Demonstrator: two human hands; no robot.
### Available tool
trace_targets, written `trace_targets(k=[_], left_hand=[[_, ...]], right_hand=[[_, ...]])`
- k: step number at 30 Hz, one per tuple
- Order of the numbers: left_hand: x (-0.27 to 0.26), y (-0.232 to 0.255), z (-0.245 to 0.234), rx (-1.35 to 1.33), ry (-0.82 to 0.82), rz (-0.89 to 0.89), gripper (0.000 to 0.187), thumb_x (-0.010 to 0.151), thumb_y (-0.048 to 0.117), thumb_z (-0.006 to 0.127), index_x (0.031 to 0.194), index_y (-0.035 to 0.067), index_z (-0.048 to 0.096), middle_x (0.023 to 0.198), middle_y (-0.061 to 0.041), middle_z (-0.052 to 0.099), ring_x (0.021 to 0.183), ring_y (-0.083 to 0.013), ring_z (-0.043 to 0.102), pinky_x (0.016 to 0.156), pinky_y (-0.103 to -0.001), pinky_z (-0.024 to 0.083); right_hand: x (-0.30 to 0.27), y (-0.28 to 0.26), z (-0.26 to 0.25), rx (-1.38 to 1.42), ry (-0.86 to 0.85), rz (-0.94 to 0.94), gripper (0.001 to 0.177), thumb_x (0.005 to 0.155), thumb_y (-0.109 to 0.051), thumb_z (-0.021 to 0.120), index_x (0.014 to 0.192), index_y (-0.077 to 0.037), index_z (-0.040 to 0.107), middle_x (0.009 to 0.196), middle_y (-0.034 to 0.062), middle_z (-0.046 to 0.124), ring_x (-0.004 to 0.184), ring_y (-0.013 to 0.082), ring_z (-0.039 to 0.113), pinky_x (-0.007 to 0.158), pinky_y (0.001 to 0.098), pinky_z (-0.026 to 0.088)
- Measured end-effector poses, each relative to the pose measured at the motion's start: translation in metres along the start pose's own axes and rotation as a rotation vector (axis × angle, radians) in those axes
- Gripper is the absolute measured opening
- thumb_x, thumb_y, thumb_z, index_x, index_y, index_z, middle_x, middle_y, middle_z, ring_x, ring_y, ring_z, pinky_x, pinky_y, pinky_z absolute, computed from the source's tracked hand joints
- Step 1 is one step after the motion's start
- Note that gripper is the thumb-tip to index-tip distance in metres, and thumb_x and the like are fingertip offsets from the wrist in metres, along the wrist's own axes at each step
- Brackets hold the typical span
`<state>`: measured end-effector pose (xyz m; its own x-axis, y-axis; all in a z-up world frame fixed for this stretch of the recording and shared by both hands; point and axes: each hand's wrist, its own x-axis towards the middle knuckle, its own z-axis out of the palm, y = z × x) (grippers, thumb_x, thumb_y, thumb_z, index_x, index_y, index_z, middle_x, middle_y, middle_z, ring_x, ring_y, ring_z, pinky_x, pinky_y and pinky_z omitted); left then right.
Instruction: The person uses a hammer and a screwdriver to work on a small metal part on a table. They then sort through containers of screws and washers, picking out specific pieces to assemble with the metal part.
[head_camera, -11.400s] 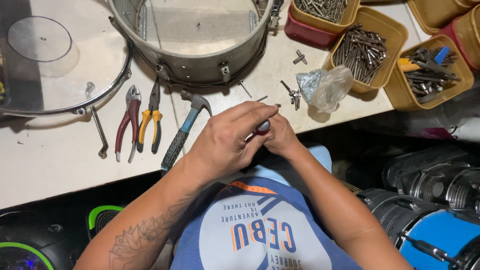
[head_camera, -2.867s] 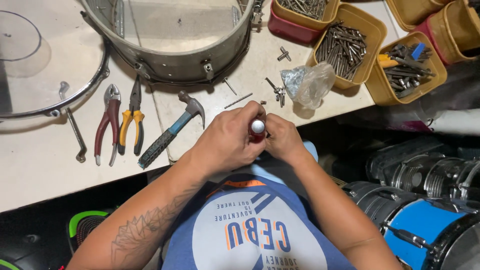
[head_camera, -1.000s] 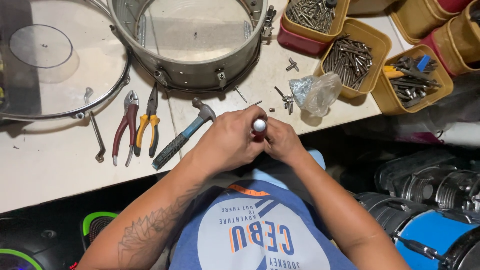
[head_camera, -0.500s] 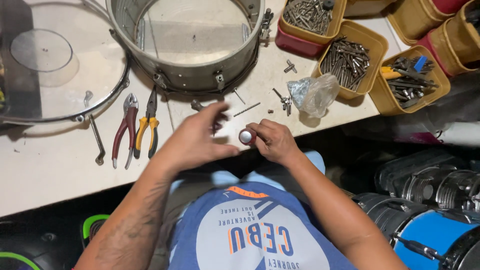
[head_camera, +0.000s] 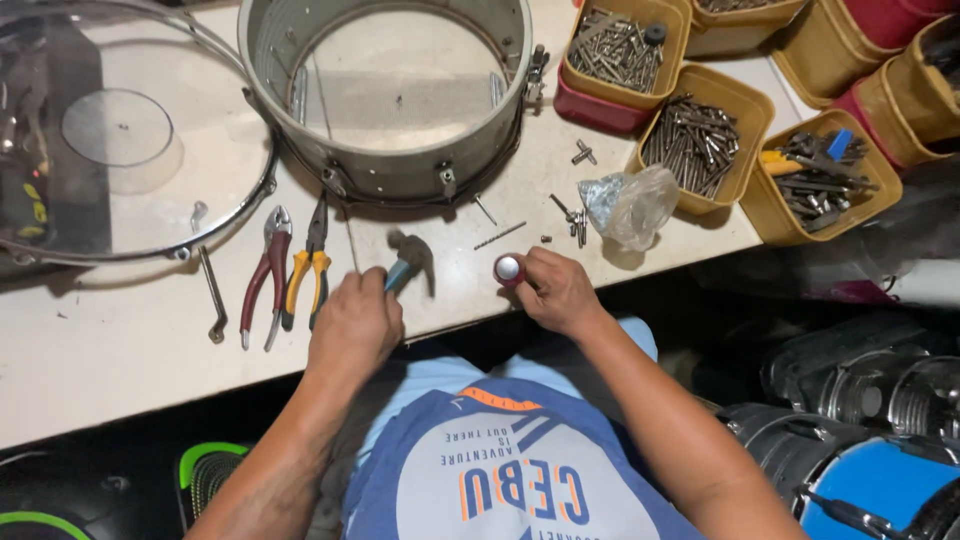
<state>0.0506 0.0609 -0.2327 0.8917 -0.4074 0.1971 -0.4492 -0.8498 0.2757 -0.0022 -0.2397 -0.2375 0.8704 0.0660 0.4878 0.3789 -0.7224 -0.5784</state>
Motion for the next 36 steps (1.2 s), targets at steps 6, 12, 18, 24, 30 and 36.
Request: trace_targets(k=[6, 12, 18, 24, 30, 36], left_hand=[[0.006, 0.03, -0.098, -0.41, 0.181, 0.147, 0.024, 0.097, 0.026, 0.065, 0.11, 0.007, 0.071, 0.08, -0.019, 0.07, 0.077, -0.0452, 0.07, 0.062, -0.05, 0.057], [-0.032, 0.058, -0.197, -0.109, 0.363, 0.289, 0.026, 0.095, 0.028, 0.066, 0.115, 0.012, 0.071, 0.092, -0.01, 0.07, 0.072, -0.0336, 0.068, 0.063, -0.045, 0.054], [0.014, 0.097, -0.194, -0.245, 0.046, 0.383, 0.032, 0.101, 0.017, 0.061, 0.129, 0.002, 0.059, 0.075, -0.008, 0.054, 0.057, -0.0306, 0.055, 0.045, -0.048, 0.047], [0.006, 0.093, -0.219, -0.391, 0.324, 0.496, 0.029, 0.099, 0.008, 0.058, 0.126, -0.002, 0.063, 0.11, -0.021, 0.073, 0.065, -0.0293, 0.061, 0.059, -0.041, 0.052], [0.013, 0.094, -0.183, -0.322, 0.064, 0.466, 0.027, 0.099, 0.009, 0.061, 0.122, -0.005, 0.06, 0.075, -0.01, 0.058, 0.057, -0.0243, 0.054, 0.047, -0.043, 0.051], [-0.002, 0.086, -0.221, -0.336, 0.258, 0.331, 0.028, 0.096, 0.011, 0.064, 0.123, 0.004, 0.065, 0.077, -0.007, 0.061, 0.061, -0.0315, 0.055, 0.06, -0.042, 0.049]], right_hand=[[0.003, -0.002, -0.001, 0.016, 0.016, -0.004, 0.01, 0.089, -0.017, 0.067, 0.092, -0.01, 0.073, 0.067, 0.0084, 0.055, 0.06, 0.0308, 0.063, 0.056, 0.0378, 0.054], [-0.002, 0.006, 0.001, -0.074, -0.094, -0.046, 0.012, 0.089, -0.008, 0.061, 0.099, -0.01, 0.067, 0.073, 0.0059, 0.05, 0.062, 0.0275, 0.054, 0.055, 0.0413, 0.044], [-0.009, 0.015, 0.005, -0.06, -0.038, -0.02, 0.007, 0.082, -0.008, 0.061, 0.078, -0.007, 0.055, 0.069, 0.0046, 0.045, 0.056, 0.025, 0.047, 0.05, 0.0394, 0.042], [-0.007, 0.013, 0.004, -0.077, -0.092, -0.036, 0.032, 0.084, -0.009, 0.062, 0.114, -0.013, 0.07, 0.077, 0.0053, 0.055, 0.065, 0.028, 0.058, 0.057, 0.0414, 0.048], [-0.006, 0.013, 0.0, -0.055, -0.069, -0.011, 0.026, 0.086, -0.012, 0.066, 0.111, -0.018, 0.073, 0.073, 0.0025, 0.052, 0.062, 0.0238, 0.055, 0.057, 0.0379, 0.048], [-0.007, 0.014, 0.0, -0.082, -0.107, -0.031, 0.031, 0.086, -0.012, 0.065, 0.117, -0.014, 0.07, 0.075, 0.0045, 0.053, 0.065, 0.027, 0.057, 0.059, 0.0398, 0.047]])
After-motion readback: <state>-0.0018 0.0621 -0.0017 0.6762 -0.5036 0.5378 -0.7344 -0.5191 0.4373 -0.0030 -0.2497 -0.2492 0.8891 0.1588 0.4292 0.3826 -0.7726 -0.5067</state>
